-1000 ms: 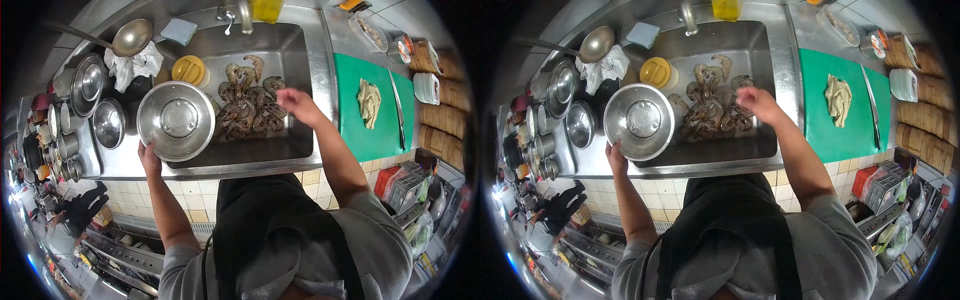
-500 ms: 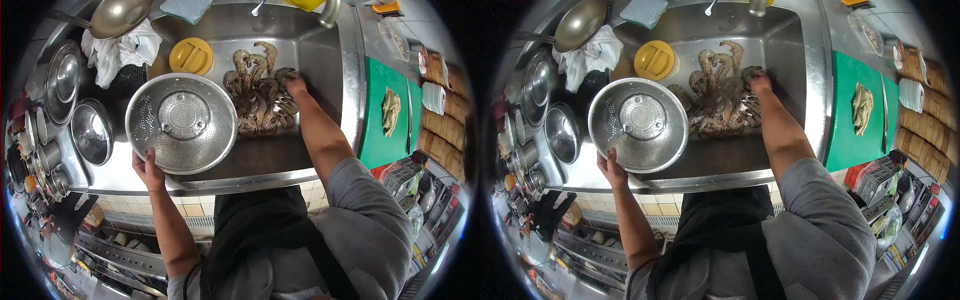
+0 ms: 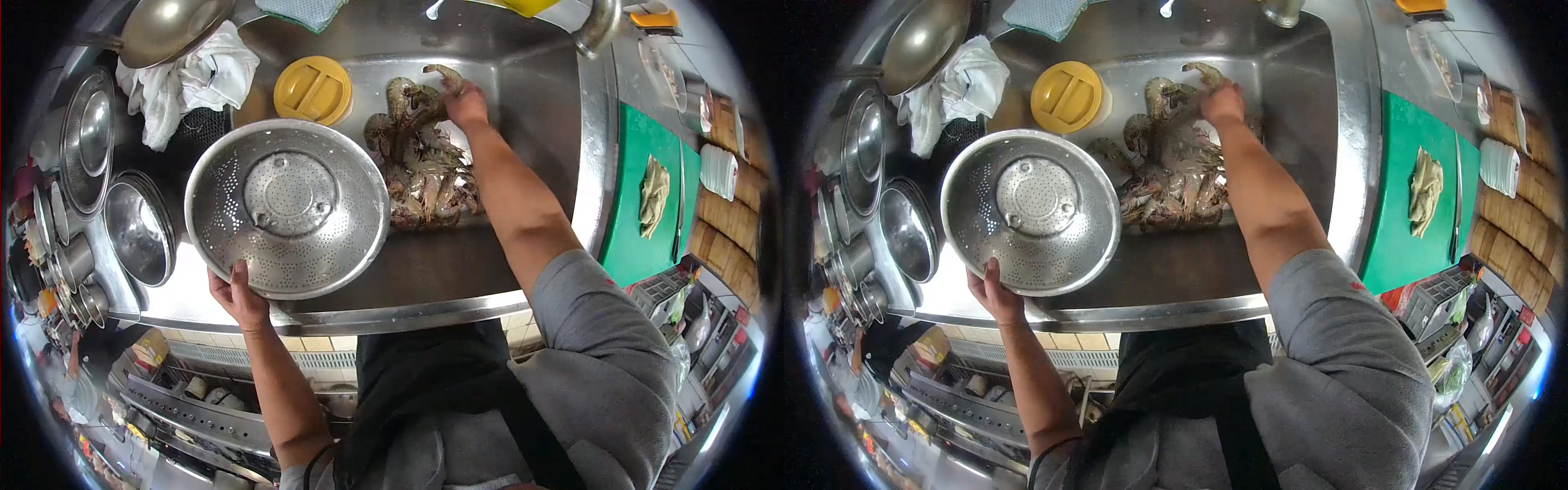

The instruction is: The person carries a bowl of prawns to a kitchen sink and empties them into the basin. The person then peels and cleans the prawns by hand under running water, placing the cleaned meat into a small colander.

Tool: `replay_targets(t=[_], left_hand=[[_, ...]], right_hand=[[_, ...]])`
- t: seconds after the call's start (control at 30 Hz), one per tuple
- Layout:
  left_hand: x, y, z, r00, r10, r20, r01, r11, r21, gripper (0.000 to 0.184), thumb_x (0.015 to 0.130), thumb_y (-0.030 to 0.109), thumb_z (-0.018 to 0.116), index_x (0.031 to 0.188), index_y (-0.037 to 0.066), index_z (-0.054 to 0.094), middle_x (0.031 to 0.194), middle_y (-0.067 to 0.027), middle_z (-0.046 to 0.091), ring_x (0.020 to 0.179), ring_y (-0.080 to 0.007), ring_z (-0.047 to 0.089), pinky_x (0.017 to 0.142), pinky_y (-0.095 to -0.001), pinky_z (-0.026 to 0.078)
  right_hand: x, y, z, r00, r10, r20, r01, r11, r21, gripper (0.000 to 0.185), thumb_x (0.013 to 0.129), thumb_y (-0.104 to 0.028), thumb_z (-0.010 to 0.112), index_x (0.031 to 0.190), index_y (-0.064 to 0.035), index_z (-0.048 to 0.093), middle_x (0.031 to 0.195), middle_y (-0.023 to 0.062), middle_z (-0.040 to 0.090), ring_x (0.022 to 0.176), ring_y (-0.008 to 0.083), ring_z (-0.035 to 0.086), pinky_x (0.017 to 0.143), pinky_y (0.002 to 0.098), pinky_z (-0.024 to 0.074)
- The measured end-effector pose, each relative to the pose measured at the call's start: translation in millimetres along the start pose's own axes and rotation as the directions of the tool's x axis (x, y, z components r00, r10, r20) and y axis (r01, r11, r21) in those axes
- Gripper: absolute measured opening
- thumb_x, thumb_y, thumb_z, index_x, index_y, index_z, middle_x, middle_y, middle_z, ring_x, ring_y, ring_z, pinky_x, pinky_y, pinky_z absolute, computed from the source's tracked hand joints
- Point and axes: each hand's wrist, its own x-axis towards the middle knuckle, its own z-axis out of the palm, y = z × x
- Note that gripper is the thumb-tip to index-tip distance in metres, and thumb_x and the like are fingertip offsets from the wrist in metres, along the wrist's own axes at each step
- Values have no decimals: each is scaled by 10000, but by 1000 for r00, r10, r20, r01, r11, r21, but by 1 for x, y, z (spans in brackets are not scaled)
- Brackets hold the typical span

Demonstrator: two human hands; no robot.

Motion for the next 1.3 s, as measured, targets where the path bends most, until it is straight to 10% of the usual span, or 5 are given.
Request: replay_targets(t=[0.5,0.7,0.8,0.93,1.3], left_hand=[[-1,-3,-1,995,-62,-79,57,996,-75,378,797,89,618,1138,-52,539,994,-118,625,868,-180,589,812,-315,473],[-1,-3,0,996,-49,-80,43,996,-79,371,795,76,601,1138,-52,539,1005,-125,627,873,-184,595,812,-315,478],[-1,-6,-4,993,-64,-97,56,995,-77,376,794,74,595,1142,-54,538,1016,-129,626,875,-189,598,808,-318,483],[0,-4,-1,994,-65,-85,57,994,-92,393,790,79,597,1154,-54,534,1030,-133,623,878,-197,602,803,-325,489],[-4,-6,8,996,70,-61,-72,997,-31,280,833,42,568,1098,-47,553,975,-86,615,843,-147,557,787,-272,444]], right_hand=[[-60,-48,76,642,-747,174,728,665,167,537,794,-181,681,1302,-156,512,1386,190,444,1244,368,454,1068,422,368],[-72,-31,26,858,-280,430,304,953,13,369,883,-282,593,1221,-138,564,1223,134,577,1190,310,503,1034,439,388],[-97,-36,40,771,-571,283,636,715,-291,340,902,-357,558,1175,-157,593,1159,125,613,1087,303,581,934,437,467],[-88,-39,69,895,-446,24,443,882,-161,331,842,-309,651,1104,-112,613,1138,150,626,1052,339,601,912,447,473],[-66,19,37,831,-379,407,389,919,60,465,733,-293,706,1122,-47,644,1034,221,648,991,370,616,852,397,493]])
